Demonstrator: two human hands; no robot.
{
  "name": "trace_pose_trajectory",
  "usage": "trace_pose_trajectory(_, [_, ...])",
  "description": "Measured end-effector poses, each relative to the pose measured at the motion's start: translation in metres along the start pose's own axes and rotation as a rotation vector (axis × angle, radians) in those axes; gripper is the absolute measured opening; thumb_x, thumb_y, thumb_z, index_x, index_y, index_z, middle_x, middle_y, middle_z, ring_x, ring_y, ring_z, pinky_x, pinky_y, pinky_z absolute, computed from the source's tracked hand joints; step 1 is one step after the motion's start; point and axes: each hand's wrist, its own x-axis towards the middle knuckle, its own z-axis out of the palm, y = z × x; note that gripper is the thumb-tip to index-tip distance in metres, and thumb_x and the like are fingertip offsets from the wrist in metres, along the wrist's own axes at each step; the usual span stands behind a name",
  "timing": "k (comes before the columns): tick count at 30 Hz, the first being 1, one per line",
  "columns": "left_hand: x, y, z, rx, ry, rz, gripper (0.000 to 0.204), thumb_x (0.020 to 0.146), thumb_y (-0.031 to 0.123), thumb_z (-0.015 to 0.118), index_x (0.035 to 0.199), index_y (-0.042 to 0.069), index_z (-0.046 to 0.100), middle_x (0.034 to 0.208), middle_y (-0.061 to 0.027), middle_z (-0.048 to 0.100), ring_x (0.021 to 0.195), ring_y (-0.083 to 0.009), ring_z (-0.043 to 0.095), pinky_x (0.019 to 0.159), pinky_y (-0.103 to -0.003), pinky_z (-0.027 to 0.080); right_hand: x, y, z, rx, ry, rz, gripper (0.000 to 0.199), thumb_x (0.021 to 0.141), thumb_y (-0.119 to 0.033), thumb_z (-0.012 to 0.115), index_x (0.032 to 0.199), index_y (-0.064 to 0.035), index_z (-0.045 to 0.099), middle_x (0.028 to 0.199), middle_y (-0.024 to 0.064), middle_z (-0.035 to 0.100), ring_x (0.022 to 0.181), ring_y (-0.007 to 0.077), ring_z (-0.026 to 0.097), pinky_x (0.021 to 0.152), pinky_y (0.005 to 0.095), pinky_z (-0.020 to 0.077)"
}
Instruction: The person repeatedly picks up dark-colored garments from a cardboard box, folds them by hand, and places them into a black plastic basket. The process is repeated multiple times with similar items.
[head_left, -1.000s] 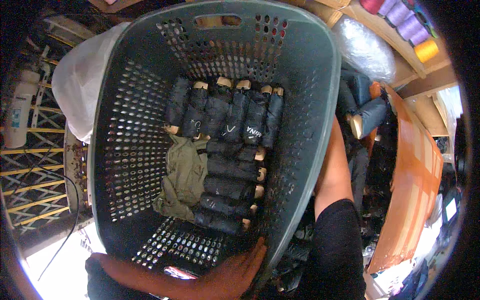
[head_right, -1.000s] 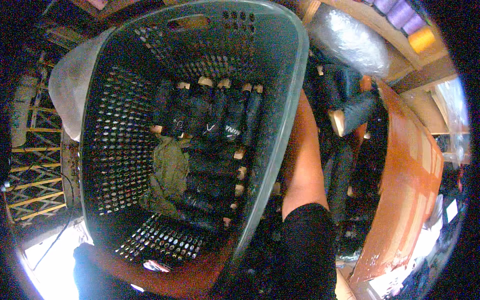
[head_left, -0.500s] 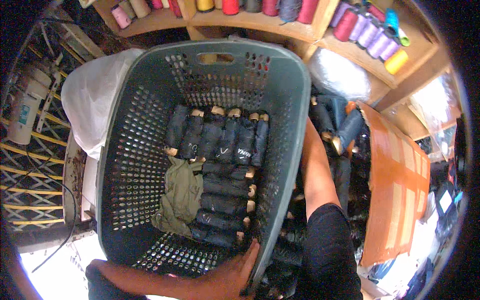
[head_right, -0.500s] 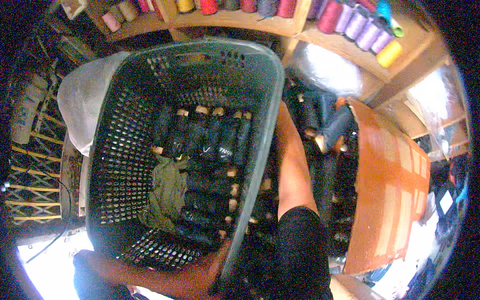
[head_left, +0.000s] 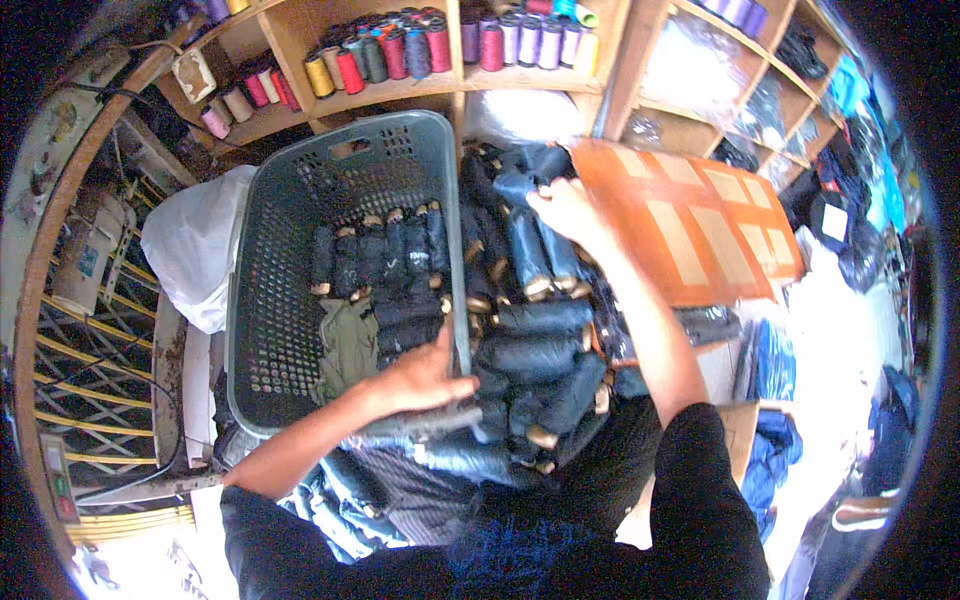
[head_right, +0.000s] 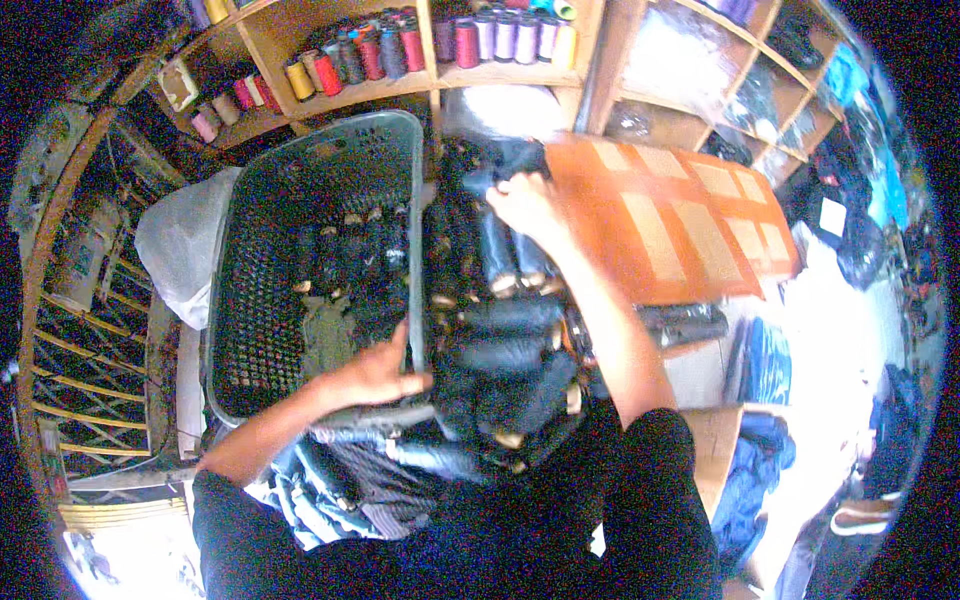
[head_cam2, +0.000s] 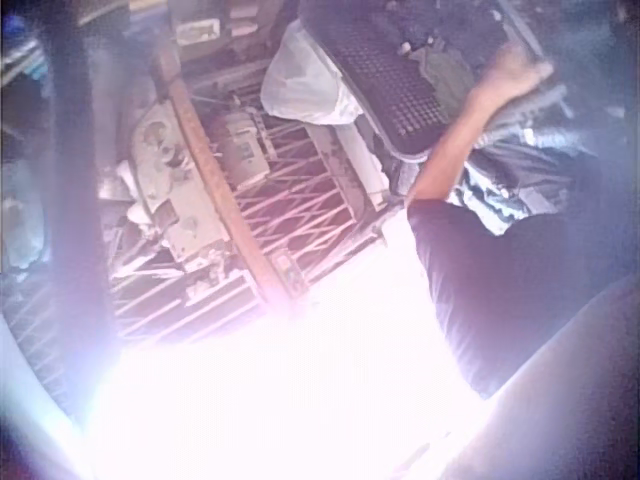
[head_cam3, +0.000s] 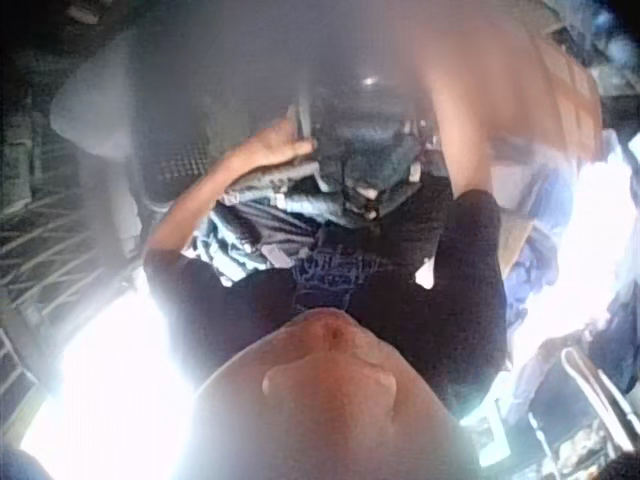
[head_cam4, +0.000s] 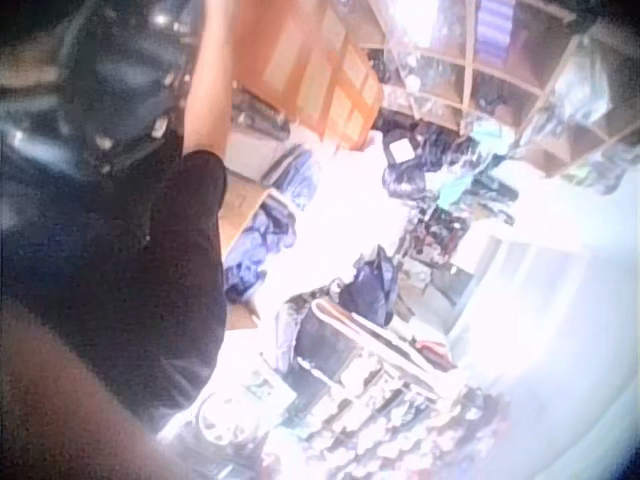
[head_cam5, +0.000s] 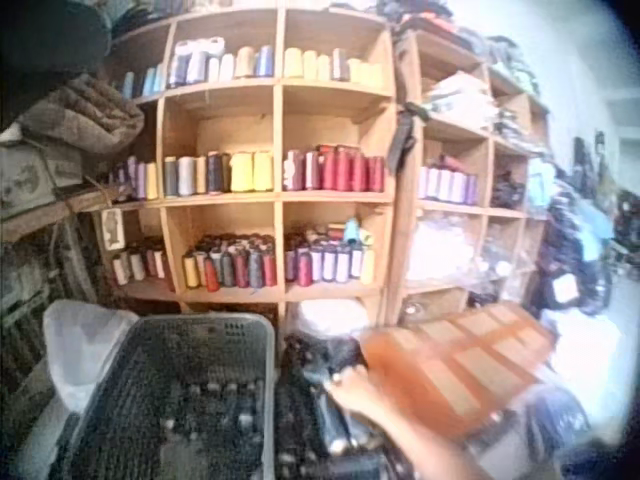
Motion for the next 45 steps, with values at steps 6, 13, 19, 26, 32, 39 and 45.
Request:
trace_pose_trajectory(6, [-0.003,0.030,0.005,0.169,0.129,-0.152,0.080,0.083,0.043,0.061,0.140,-0.003,0.028,0.129,-0.0323,0.048,0.121,-0.0415,0.049,0.103,-0.043,0.038,-0.166,-0.029,0.052,0.081,0.024,0.059,0.062,0.083,-0.048,0.061,0.113,0.0064,0.055,0.109,0.0247,0.061,0.092,0.0376,0.065,0.078,0.0459,0.0536])
trace_pose_trajectory(13, [0.001,0.067,0.059,0.608,0.609,0.237,0.068,0.082,0.028,0.067,0.139,0.007,0.036,0.147,-0.0183,0.032,0.138,-0.0374,0.027,0.110,-0.058,0.019,-0.289,-0.030,0.039,0.425,0.285,-0.140,0.050,0.086,-0.037,0.064,0.116,0.0020,0.054,0.098,0.0193,0.058,0.088,0.0359,0.061,0.075,0.0437,0.0519])
trace_pose_trajectory(19, [0.020,0.140,0.123,0.388,0.307,0.709,0.040,0.082,0.009,0.064,0.121,0.003,0.055,0.138,-0.0160,0.045,0.134,-0.0369,0.033,0.109,-0.049,0.027,-0.446,0.001,-0.080,0.833,0.261,0.192,0.038,0.085,-0.022,0.070,0.118,-0.0062,0.059,0.094,0.0095,0.060,0.078,0.0194,0.061,0.068,0.0316,0.0505])
trace_pose_trajectory(26, [0.045,0.274,0.230,0.197,-0.186,1.239,0.040,0.078,0.010,0.071,0.116,0.003,0.059,0.131,-0.0140,0.053,0.129,-0.0369,0.040,0.107,-0.047,0.033,-0.613,0.148,-0.122,0.063,0.445,0.839,0.027,0.092,-0.019,0.058,0.113,-0.0007,0.060,0.112,0.0145,0.062,0.103,0.0275,0.060,0.087,0.0347,0.0470])
trace_pose_trajectory(32, [0.068,0.375,0.319,0.136,-0.345,1.489,0.042,0.083,0.022,0.066,0.119,0.003,0.056,0.132,-0.0161,0.050,0.128,-0.0365,0.040,0.107,-0.049,0.032,-0.635,0.231,-0.005,0.033,0.183,0.536,0.052,0.082,-0.025,0.061,0.130,-0.0077,0.050,0.136,0.0246,0.044,0.123,0.0406,0.046,0.103,0.0480,0.0377])
trace_pose_trajectory(39, [0.114,0.375,0.390,0.728,-0.630,1.012,0.051,0.084,0.044,0.061,0.129,0.019,0.056,0.140,-0.0163,0.044,0.132,-0.0417,0.033,0.107,-0.061,0.022,-0.624,0.161,-0.004,0.450,-0.418,0.673,0.048,0.094,-0.030,0.045,0.136,-0.0071,0.042,0.122,0.0262,0.055,0.111,0.0401,0.055,0.098,0.0469,0.0414])
trace_pose_trajectory(45, [0.101,0.358,0.368,1.205,-0.976,0.947,0.039,0.087,0.047,0.055,0.118,0.025,0.065,0.128,-0.0078,0.055,0.126,-0.0363,0.040,0.103,-0.060,0.024,-0.612,0.194,-0.113,0.684,-0.704,0.926,0.037,0.093,-0.040,0.053,0.101,-0.0082,0.071,0.094,0.0159,0.069,0.080,0.0223,0.066,0.071,0.0350,0.0528])
